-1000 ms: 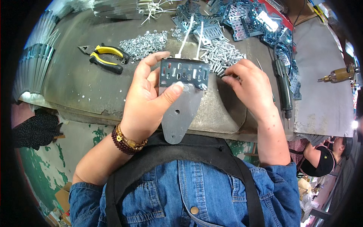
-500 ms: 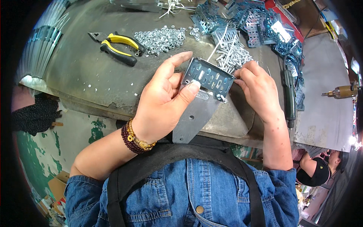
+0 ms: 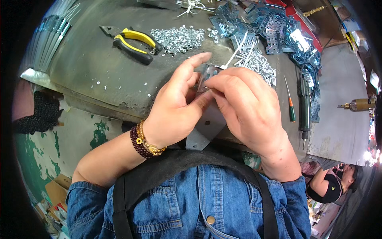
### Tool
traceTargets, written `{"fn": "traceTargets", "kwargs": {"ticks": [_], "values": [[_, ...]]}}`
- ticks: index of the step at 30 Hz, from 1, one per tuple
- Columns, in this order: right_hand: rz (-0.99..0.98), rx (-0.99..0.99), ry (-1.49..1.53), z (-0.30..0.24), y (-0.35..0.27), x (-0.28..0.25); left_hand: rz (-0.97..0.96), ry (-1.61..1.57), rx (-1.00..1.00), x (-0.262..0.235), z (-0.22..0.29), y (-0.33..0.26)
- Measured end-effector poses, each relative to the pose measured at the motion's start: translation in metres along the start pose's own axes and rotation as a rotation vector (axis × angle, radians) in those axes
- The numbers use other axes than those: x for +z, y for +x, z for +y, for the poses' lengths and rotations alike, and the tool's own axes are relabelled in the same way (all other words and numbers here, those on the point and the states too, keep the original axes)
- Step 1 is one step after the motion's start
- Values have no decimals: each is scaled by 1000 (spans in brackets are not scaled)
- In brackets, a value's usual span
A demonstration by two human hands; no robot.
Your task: Assembling small metal components using screws and a power tool.
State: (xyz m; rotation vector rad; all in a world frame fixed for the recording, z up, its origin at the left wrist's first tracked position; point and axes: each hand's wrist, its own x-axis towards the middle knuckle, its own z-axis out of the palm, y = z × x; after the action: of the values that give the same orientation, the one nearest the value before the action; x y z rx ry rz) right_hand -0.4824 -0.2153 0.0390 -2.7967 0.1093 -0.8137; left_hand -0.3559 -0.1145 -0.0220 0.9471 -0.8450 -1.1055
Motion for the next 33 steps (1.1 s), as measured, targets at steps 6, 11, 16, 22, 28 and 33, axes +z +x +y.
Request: {"fn": "traceTargets", "kwargs": {"ticks": [6,11,16,22,28,33], "values": [[-49,-22,8,1,6,5,-28,47,-13,-4,-2,-1],[-21,-73,-63,-2,7,8,-29,42,-63,-5,0,-1],[-47,117,78,7,8,12,-50,103,-4,-9,-5,1],[100,255,23,9,-8,-35,-43,-85,-20,-10,1,-2],[72,705,-733,107,-137,-130,60,-206,-23,3,14,2],[-57,1058,-850,135,-203,-128,-129,828,150,-1,44,11]]}}
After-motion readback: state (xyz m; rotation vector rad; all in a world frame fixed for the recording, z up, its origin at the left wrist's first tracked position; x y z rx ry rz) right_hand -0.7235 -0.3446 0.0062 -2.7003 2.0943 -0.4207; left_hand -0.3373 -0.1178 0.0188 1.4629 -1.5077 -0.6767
